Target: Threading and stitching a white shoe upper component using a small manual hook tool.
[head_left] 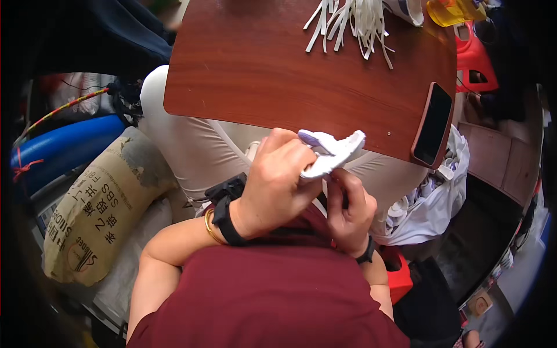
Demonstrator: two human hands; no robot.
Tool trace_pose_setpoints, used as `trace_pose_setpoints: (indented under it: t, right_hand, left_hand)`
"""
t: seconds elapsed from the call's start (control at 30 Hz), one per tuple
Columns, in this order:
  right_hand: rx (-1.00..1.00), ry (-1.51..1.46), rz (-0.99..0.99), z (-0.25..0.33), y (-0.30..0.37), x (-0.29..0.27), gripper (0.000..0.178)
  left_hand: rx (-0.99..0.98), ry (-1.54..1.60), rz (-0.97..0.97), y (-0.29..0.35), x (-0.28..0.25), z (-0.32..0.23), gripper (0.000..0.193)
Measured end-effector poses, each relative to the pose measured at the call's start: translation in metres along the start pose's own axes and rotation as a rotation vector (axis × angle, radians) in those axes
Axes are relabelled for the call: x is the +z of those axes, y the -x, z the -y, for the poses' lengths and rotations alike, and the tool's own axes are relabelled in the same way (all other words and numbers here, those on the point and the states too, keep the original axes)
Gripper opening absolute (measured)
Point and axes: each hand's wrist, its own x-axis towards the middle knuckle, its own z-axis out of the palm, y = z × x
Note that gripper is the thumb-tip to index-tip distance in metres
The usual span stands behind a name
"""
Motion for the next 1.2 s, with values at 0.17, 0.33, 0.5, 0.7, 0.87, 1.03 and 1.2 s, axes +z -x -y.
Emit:
trace_pose_setpoints:
  t: [0.17, 0.33, 0.5, 0.7, 0.87, 1.03, 1.2]
  right_hand:
    - [0.038, -0.03, 0.11, 0.009, -0.011, -0.007, 0.022]
    - [0.079, -0.061, 0.129, 0.017, -0.015, -0.014, 0.025]
    - [0.201, -0.197, 0.144, 0.024, -0.009, -0.038, 0.021]
    - [-0.003, -0.434, -0.068, 0.013, -0.045, -0.056, 0.023]
    - [-0.083, -0.382, 0.35, 0.02, -0.071, -0.051, 0.02]
    - [-0.241, -0.211, 0.381, 0.003, -0.064, -0.035, 0.02]
    - [-0.375, 0.06, 0.298, 0.006, -0.058, -0.038, 0.023]
  left_hand:
    - [-0.43, 0.282, 0.011, -0.002, -0.015, 0.005, 0.025]
    - [-0.47, 0.598, 0.054, -0.005, -0.03, 0.007, 0.027]
    - [-0.688, 0.999, 0.025, -0.004, -0.027, 0.009, 0.031]
    - [-0.637, 0.816, 0.294, -0.005, -0.03, 0.004, 0.017]
    - [0.231, 0.042, 0.325, -0.01, -0.025, -0.002, 0.027]
    - [0.387, -0.185, 0.052, -0.006, -0.031, 0.001, 0.018]
    - [0.589, -0.258, -0.166, 0.009, -0.031, 0.015, 0.032]
